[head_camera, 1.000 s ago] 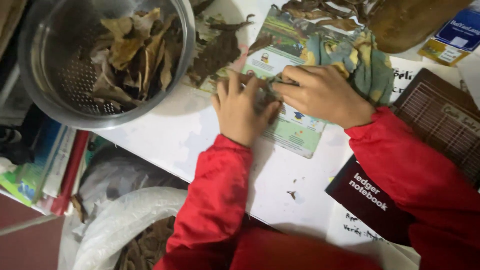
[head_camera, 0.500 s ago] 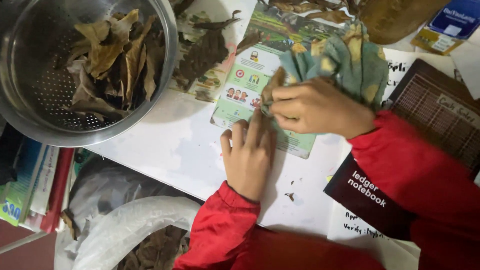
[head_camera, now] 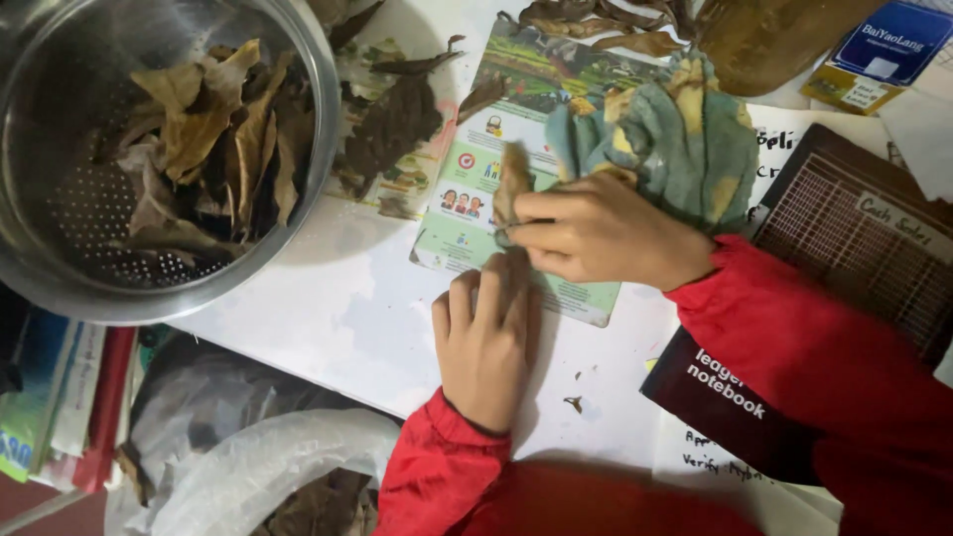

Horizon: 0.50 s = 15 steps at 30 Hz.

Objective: Processing dried tea leaves by crumbling them with fingers and rubbing them with a cloth on a paper surface.

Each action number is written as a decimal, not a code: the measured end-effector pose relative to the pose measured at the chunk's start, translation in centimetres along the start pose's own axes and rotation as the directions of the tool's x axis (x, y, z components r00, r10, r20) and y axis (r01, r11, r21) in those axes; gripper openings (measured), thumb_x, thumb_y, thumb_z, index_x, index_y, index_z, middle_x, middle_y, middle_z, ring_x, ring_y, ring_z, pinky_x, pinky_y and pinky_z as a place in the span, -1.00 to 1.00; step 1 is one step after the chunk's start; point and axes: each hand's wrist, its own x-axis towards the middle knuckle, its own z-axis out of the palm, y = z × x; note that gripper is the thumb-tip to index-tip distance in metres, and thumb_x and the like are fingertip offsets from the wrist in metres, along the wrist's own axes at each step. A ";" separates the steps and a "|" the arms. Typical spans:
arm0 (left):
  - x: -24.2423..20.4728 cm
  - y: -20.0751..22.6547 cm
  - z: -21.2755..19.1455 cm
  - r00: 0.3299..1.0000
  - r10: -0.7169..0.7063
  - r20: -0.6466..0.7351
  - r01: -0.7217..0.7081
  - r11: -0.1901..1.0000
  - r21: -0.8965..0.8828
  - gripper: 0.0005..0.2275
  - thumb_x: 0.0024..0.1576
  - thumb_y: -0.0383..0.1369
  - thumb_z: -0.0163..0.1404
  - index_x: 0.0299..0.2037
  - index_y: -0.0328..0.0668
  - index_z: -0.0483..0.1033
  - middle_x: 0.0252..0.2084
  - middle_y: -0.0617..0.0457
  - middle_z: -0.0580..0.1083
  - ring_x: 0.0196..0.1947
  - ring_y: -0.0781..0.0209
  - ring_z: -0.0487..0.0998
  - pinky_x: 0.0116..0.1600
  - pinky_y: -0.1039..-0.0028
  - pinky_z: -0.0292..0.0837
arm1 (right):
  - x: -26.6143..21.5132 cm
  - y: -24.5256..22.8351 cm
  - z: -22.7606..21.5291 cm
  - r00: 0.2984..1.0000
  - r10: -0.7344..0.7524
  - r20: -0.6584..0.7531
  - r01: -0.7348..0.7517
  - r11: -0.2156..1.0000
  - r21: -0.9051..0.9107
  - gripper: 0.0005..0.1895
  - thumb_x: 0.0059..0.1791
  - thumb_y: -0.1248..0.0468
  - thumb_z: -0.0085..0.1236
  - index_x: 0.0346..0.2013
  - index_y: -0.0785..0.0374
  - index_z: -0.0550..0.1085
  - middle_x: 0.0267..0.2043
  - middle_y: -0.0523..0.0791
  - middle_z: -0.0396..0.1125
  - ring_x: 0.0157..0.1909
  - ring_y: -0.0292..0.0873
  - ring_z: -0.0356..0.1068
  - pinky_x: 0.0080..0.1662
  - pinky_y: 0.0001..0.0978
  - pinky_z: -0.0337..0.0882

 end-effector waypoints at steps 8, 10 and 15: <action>0.5 -0.5 -0.2 1.000 -0.024 0.012 0.024 1.000 -0.005 -0.74 0.22 -0.28 0.08 0.07 -0.16 0.57 0.00 0.05 0.45 -0.08 0.03 0.39 -0.04 0.25 0.21 | 0.4 2.4 0.8 0.982 0.177 -0.067 -0.188 0.958 -0.218 -0.94 0.04 0.23 0.18 -0.33 -0.04 0.53 -0.21 -0.29 0.33 -0.34 -0.11 0.49 -0.34 -0.24 0.51; 0.5 -0.4 -0.5 0.999 -0.031 0.027 0.031 0.999 -0.005 -0.75 0.22 -0.29 0.06 0.05 -0.17 0.55 0.00 0.05 0.43 -0.08 0.02 0.37 -0.03 0.20 0.15 | -0.7 2.4 0.2 0.992 0.100 -0.074 -0.094 0.992 0.084 -0.88 -0.01 0.36 0.20 -0.32 0.03 0.59 -0.28 -0.26 0.33 -0.33 -0.12 0.46 -0.27 -0.34 0.48; 0.4 -0.5 -0.2 0.999 -0.037 0.024 0.038 0.999 -0.015 -0.79 0.20 -0.31 0.08 -0.01 -0.16 0.57 -0.01 0.03 0.44 -0.09 -0.01 0.37 -0.05 0.16 0.14 | 0.9 0.0 -0.2 0.999 -0.009 0.044 0.003 0.993 0.122 -0.85 -0.06 0.34 0.18 -0.25 0.04 0.59 -0.28 -0.18 0.33 -0.31 -0.05 0.43 -0.28 -0.19 0.48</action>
